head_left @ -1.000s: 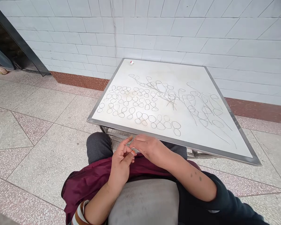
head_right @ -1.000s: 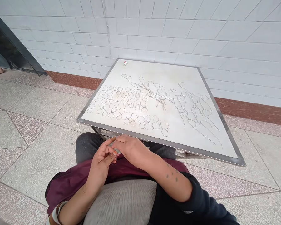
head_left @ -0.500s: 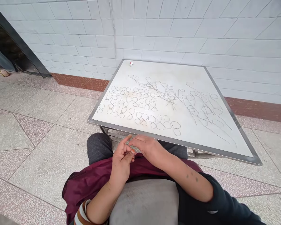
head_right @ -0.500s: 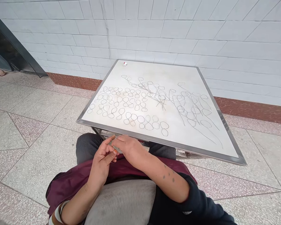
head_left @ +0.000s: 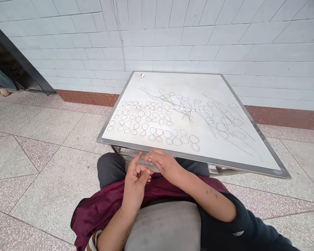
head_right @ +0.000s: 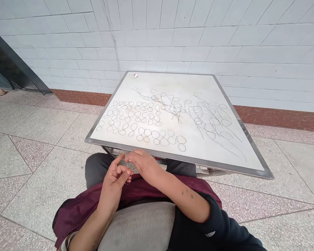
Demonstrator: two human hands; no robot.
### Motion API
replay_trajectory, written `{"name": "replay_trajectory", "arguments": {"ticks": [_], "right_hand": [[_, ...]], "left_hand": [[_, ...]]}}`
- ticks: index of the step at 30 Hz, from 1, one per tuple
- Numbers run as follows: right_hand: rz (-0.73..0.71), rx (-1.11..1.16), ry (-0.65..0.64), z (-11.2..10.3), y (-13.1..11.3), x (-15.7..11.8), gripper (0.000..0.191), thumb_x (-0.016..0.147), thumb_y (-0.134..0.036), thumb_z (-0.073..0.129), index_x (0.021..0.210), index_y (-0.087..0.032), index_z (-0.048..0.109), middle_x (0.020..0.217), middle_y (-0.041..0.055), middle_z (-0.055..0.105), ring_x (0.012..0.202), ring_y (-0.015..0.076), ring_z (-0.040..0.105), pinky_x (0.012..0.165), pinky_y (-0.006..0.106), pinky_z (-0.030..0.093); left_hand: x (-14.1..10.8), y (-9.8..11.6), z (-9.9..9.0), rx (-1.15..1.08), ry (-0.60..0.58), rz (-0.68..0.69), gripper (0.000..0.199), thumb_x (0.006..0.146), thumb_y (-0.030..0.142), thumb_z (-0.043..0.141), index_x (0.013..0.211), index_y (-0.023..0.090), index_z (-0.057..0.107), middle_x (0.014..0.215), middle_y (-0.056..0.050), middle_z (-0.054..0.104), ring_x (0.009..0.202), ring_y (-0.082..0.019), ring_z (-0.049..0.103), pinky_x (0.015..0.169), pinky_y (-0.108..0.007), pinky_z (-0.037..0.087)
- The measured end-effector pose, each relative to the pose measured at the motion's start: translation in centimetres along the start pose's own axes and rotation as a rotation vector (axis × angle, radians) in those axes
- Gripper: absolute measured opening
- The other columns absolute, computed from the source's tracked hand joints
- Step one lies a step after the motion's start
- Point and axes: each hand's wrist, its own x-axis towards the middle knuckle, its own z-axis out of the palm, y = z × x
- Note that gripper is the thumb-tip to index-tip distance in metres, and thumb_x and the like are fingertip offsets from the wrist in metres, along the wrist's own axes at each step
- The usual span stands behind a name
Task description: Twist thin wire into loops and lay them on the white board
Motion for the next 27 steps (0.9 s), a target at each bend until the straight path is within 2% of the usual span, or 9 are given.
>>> {"name": "replay_trajectory", "arguments": {"ticks": [11, 18, 22, 27], "right_hand": [[-0.067, -0.012, -0.051, -0.6, -0.1, -0.3, 0.023, 0.098, -0.022, 0.037, 0.095, -0.02, 0.061, 0.087, 0.0061, 0.059, 0.08, 0.0172, 0.056, 0.071, 0.029, 0.048], [-0.072, 0.041, -0.083, -1.0, -0.4, -0.4, 0.02, 0.096, -0.018, 0.042, 0.093, -0.019, 0.061, 0.088, 0.0066, 0.06, 0.081, 0.0184, 0.056, 0.069, 0.03, 0.047], [-0.093, 0.046, -0.128, -1.4, -0.9, -0.2, 0.019, 0.095, -0.017, 0.044, 0.095, -0.02, 0.062, 0.094, 0.0072, 0.062, 0.085, 0.0186, 0.057, 0.073, 0.031, 0.048], [-0.15, -0.062, -0.18, -1.8, -1.1, -0.1, 0.022, 0.095, -0.013, 0.044, 0.097, -0.02, 0.065, 0.096, 0.0062, 0.062, 0.086, 0.0174, 0.055, 0.073, 0.029, 0.047]], "left_hand": [[-0.4, 0.1, 0.1, 0.032, 0.0, -0.016, 0.053, 0.081, 0.029, 0.068, 0.13, 0.019, 0.051, 0.071, 0.002, 0.062, 0.064, -0.011, 0.052, 0.066, -0.026, 0.043], [-0.4, -0.3, -0.1, -0.064, -0.065, -0.042, 0.051, 0.083, 0.026, 0.067, 0.131, 0.02, 0.051, 0.075, 0.001, 0.061, 0.066, -0.01, 0.052, 0.065, -0.024, 0.041], [-0.5, -0.2, 0.0, -0.162, -0.06, -0.091, 0.046, 0.08, 0.025, 0.07, 0.124, 0.02, 0.056, 0.075, 0.001, 0.06, 0.071, -0.011, 0.054, 0.066, -0.023, 0.041], [-0.7, 0.4, 0.0, -0.195, -0.061, -0.145, 0.036, 0.078, 0.025, 0.072, 0.112, 0.019, 0.063, 0.076, 0.0, 0.058, 0.074, -0.011, 0.055, 0.067, -0.023, 0.043]]}}
